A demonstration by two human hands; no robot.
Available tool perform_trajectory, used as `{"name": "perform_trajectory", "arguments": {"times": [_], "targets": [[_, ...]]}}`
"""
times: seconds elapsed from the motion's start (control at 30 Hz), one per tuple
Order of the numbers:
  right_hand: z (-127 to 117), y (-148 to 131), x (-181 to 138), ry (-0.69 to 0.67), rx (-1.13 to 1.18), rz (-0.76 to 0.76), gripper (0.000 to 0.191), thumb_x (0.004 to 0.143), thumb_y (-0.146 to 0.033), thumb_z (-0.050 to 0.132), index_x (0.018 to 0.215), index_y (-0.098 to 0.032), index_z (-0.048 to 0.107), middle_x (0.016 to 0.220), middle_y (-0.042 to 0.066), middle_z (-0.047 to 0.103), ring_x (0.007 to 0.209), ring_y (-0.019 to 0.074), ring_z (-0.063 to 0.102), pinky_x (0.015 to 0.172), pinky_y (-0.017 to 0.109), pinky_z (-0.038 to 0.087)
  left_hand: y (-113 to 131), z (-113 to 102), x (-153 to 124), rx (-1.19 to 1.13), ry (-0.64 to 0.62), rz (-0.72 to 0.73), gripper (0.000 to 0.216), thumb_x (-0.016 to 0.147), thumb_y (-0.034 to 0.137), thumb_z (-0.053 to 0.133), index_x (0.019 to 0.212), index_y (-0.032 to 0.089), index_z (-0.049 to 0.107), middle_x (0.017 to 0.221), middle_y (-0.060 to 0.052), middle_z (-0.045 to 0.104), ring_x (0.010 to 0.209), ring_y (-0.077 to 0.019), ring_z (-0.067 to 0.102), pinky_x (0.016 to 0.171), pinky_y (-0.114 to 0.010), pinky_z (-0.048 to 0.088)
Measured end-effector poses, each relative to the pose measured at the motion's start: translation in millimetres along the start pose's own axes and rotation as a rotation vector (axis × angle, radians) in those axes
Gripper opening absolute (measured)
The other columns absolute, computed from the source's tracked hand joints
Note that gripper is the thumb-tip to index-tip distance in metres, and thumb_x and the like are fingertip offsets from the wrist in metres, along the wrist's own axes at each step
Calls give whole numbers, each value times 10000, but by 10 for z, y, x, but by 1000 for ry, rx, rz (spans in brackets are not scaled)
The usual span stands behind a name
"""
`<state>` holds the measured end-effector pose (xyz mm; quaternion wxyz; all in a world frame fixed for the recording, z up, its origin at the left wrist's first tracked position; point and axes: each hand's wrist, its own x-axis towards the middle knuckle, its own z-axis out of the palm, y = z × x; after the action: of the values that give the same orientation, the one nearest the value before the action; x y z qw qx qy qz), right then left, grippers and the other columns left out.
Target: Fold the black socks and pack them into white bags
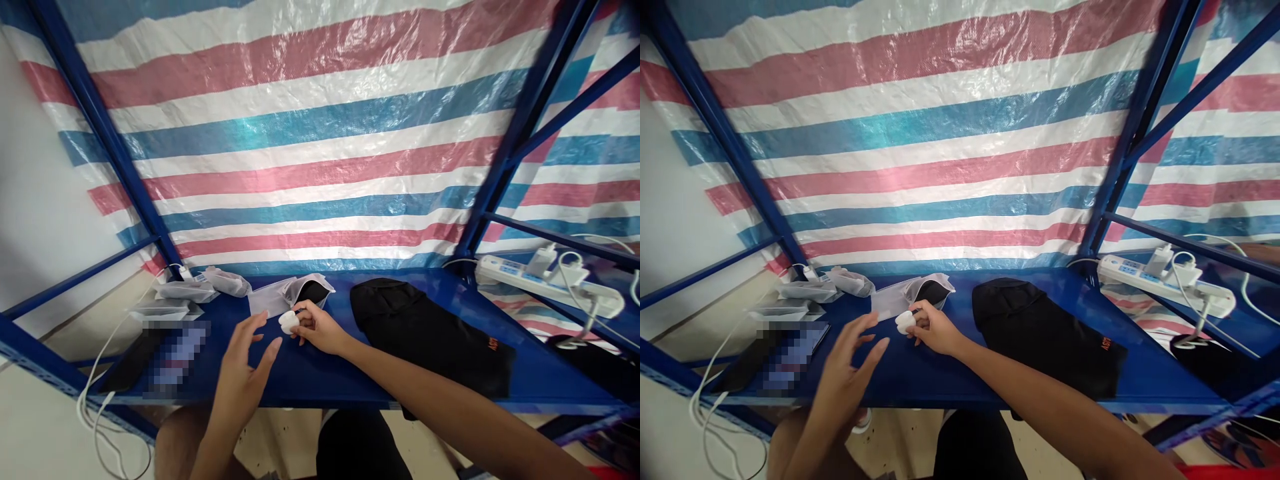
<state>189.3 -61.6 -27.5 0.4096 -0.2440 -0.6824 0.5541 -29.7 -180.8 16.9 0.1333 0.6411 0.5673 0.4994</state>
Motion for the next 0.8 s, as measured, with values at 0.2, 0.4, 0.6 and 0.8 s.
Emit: {"name": "perform_trajectory", "arguments": {"times": [0.2,0.4,0.6,0.8], "targets": [[39,-69,-29,-107,41,-34,689,934,-421,805,1529,-249,503,1216,89,738,978,224,755,761,345,665,-274,409,149,-237,-258,-172,595,993,566,640,1517,286,611,1471,-85,695,1316,-310,701,1067,-435,616],[102,-117,-36,-110,57,-84,575,915,-441,823,1442,-273,669,1320,92,614,1023,242,750,785,362,689,-205,310,144,-270,-232,-166,628,944,582,687,1485,265,645,1426,-79,728,1295,-307,717,1066,-417,621],[90,-111,-70,-93,-92,-71,684,911,-444,822,1538,-303,587,1261,86,604,961,216,732,734,373,703,-315,63,153,-295,-99,-180,616,919,521,760,1458,249,636,1366,-81,761,1260,-294,737,1126,-435,590],[32,-157,-45,-50,-203,-68,556,959,-481,758,1442,-232,643,1139,80,690,896,197,723,660,314,660,-623,-331,249,-325,70,-250,696,828,553,833,1390,215,602,1298,-134,784,1265,-320,734,1158,-504,560]]}}
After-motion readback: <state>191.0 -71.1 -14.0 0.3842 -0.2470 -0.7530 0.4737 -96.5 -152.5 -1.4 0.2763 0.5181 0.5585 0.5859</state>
